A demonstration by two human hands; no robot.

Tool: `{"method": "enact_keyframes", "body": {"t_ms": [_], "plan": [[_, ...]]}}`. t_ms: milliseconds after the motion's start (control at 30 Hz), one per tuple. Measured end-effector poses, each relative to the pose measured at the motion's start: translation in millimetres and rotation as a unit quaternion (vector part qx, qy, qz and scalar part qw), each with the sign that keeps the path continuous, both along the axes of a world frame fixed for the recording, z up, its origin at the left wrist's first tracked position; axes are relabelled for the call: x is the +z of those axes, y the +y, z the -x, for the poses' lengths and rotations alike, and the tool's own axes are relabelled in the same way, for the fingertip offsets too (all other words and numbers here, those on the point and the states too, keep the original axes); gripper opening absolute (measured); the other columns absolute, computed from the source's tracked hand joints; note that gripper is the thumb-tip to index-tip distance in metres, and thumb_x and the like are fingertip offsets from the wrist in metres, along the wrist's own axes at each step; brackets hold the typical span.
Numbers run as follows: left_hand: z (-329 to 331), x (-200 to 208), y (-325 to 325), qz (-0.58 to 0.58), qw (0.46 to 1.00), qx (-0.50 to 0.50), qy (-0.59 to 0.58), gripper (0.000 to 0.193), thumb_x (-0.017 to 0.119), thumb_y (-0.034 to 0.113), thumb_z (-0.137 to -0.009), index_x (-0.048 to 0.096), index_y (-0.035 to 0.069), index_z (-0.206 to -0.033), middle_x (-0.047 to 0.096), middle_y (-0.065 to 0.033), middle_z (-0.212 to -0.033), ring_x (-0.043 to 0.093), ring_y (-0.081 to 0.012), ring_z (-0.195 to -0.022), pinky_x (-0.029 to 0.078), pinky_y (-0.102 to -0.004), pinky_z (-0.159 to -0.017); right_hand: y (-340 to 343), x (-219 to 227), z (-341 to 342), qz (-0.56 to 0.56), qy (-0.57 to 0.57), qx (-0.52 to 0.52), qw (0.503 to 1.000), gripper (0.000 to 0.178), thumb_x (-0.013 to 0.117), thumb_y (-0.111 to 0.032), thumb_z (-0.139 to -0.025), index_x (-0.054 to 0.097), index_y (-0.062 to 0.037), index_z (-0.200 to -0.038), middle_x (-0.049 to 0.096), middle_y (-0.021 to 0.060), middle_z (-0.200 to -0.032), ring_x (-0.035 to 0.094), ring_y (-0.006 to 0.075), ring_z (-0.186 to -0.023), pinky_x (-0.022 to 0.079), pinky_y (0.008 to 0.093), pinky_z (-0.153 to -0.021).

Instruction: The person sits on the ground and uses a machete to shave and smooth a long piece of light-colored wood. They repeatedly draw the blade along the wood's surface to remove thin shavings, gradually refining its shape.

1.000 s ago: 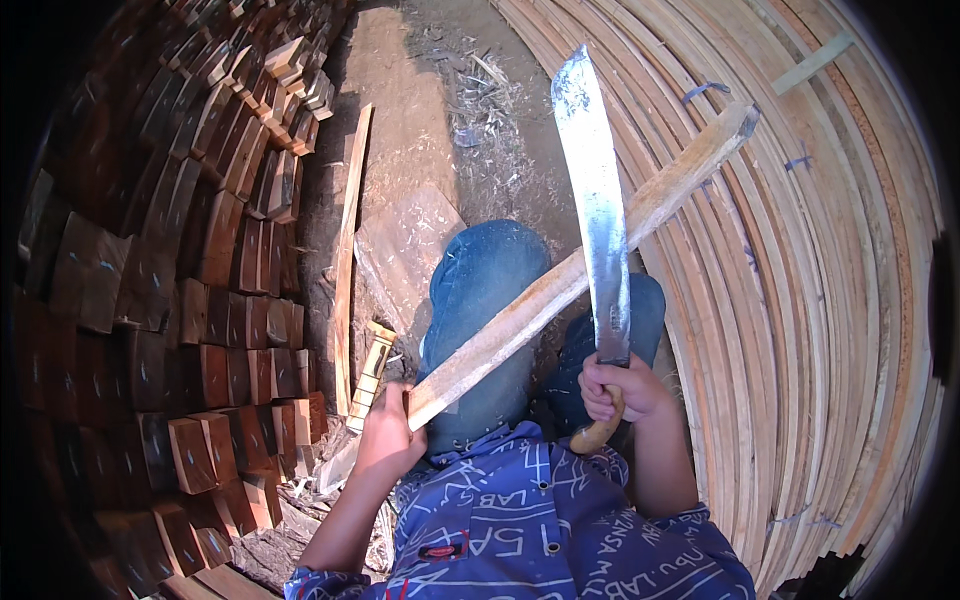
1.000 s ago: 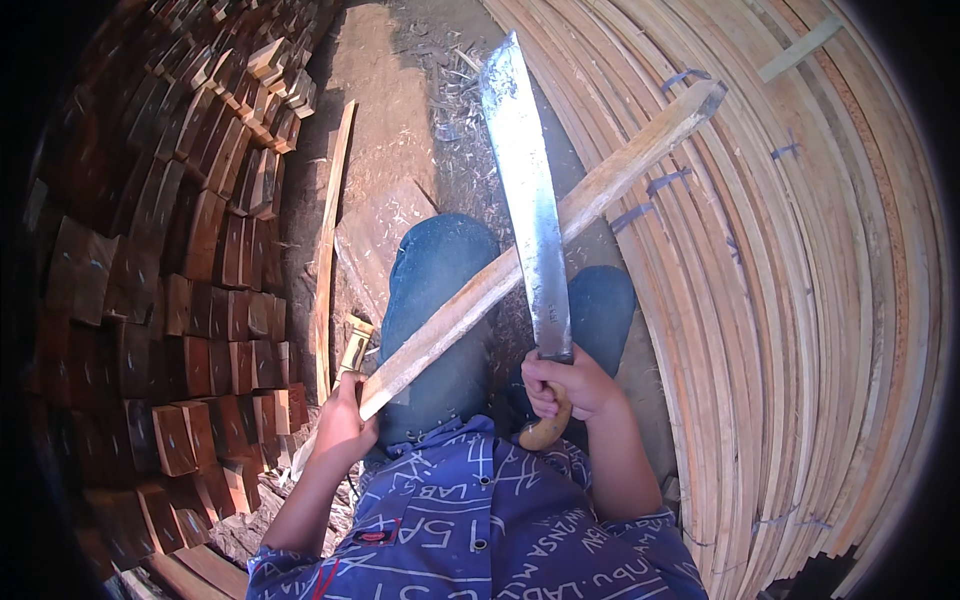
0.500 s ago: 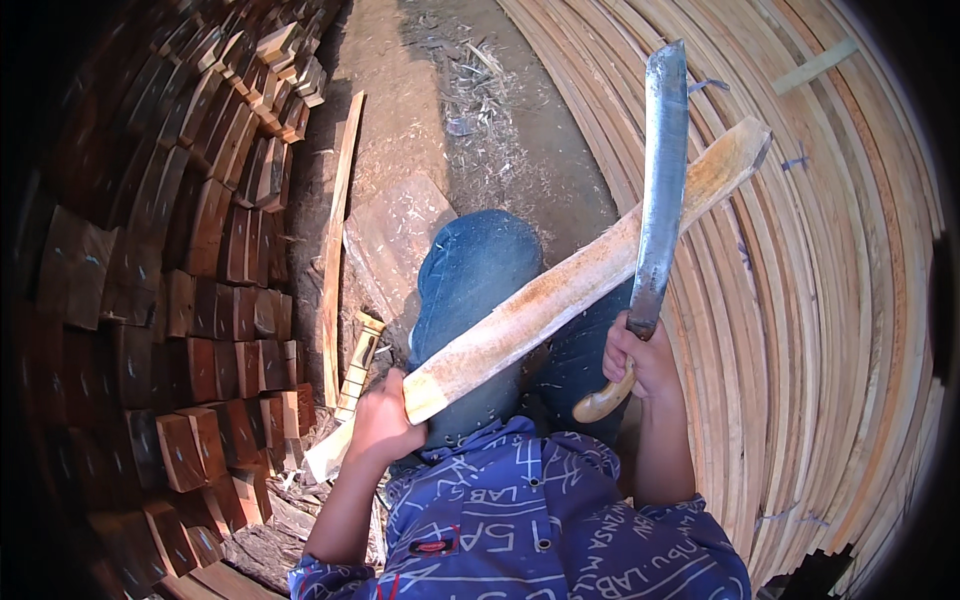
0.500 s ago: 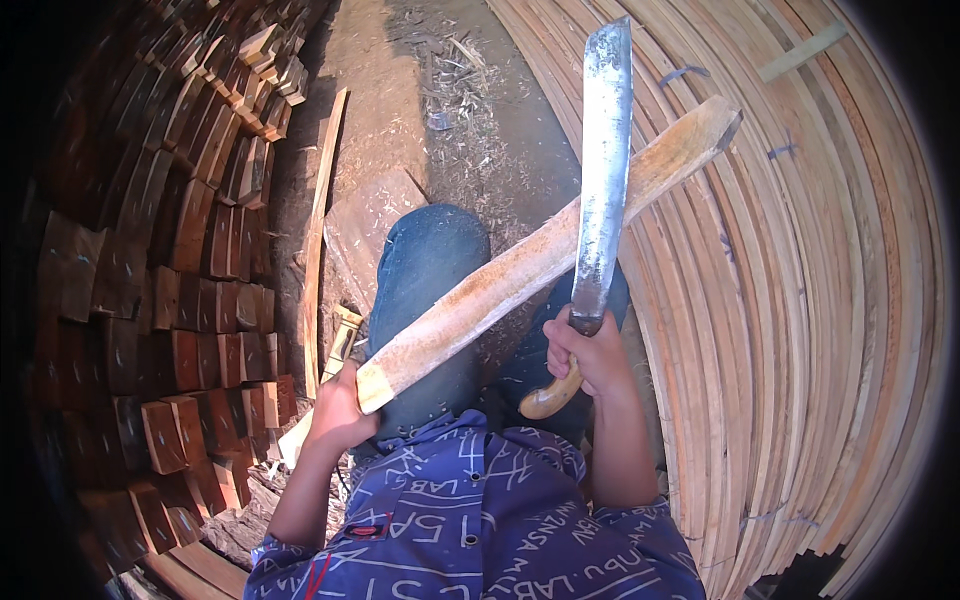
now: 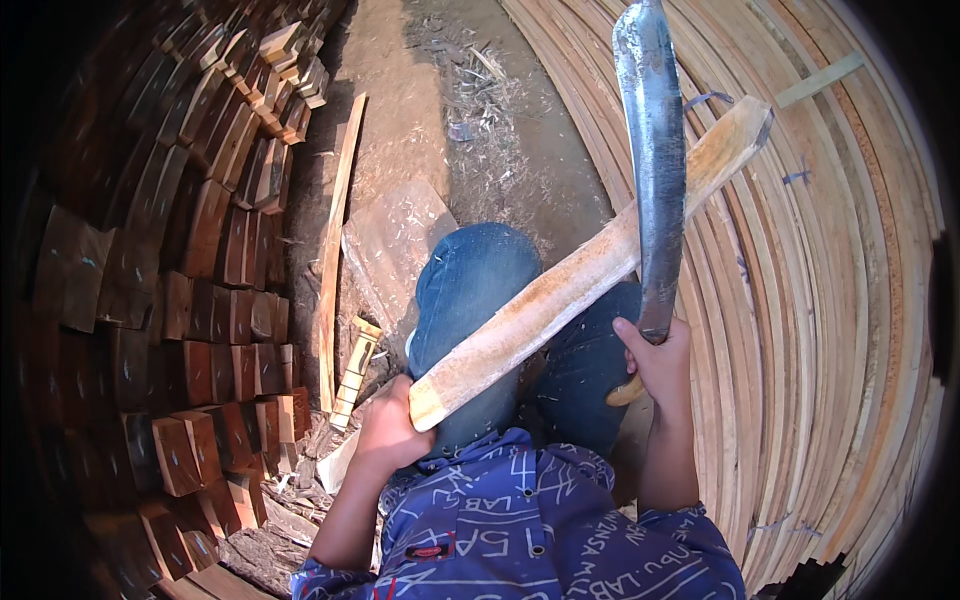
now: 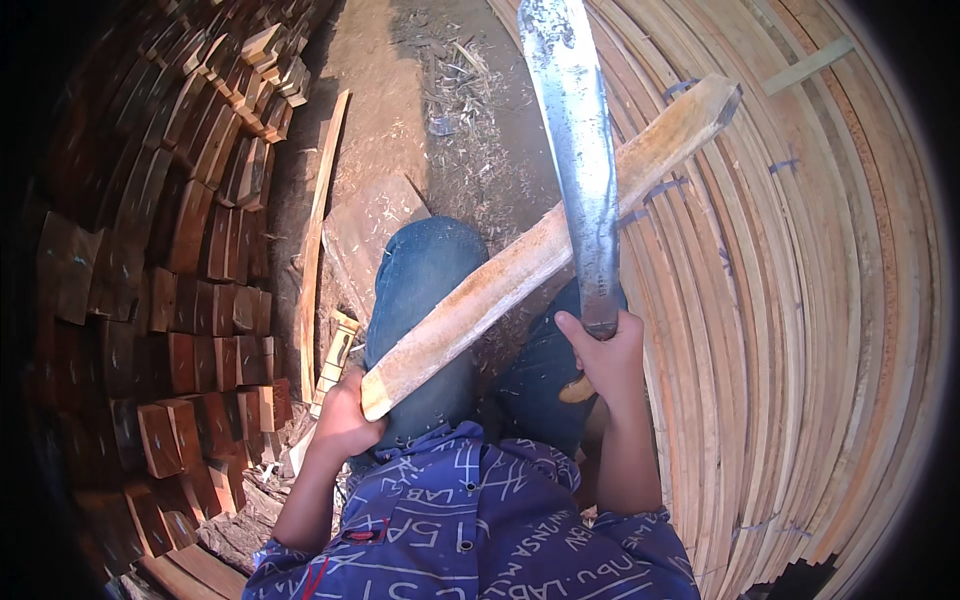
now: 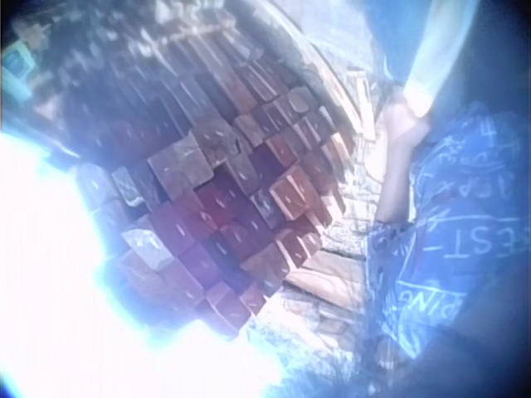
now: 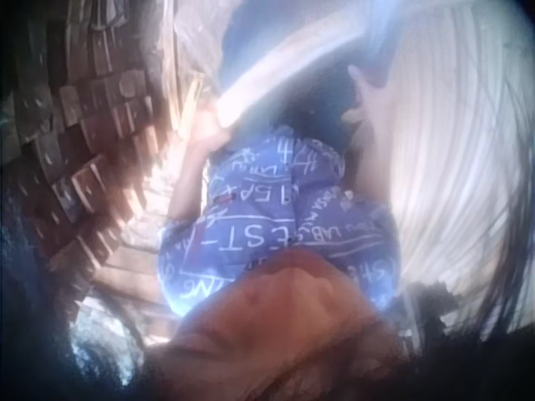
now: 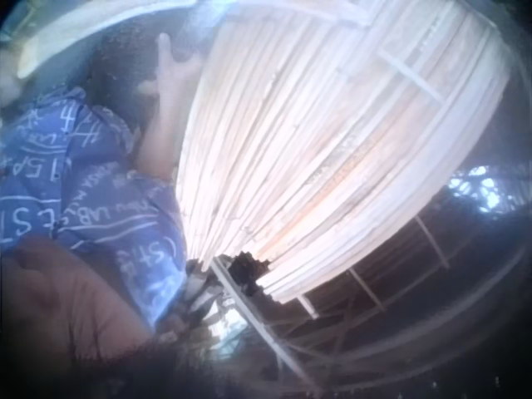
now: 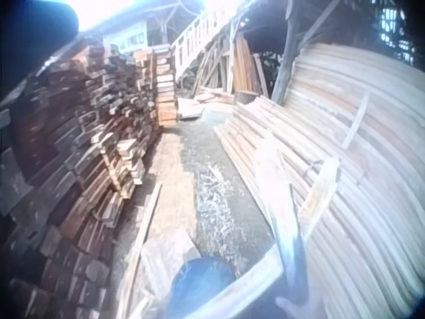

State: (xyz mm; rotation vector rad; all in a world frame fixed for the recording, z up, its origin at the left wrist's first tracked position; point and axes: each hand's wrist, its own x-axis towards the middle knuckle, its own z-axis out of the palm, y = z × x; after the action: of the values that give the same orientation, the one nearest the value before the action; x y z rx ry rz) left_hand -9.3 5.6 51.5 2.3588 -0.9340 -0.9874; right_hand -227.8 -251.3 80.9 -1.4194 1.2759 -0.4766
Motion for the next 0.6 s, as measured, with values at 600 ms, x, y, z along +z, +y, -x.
{"method": "enact_keyframes", "body": {"t_ms": [600], "plan": [[-11, -8, -12, 0.008, 0.998, -0.06, 0.012, 0.045, 0.065, 0.011, -0.068, 0.05, -0.004, -0.108, 0.064, -0.0296, -0.096, 0.063, -0.047, -0.093, 0.052, -0.0483, -0.083, -15, -1, -7, 0.008, -0.048, -0.052, 0.997, 0.028, 0.075, -0.015, -0.088, 0.057, -0.0035, -0.069, 0.053, 0.0018, -0.053, 0.05, 0.0078, -0.043, 0.038, 0.0244, -0.041]]}}
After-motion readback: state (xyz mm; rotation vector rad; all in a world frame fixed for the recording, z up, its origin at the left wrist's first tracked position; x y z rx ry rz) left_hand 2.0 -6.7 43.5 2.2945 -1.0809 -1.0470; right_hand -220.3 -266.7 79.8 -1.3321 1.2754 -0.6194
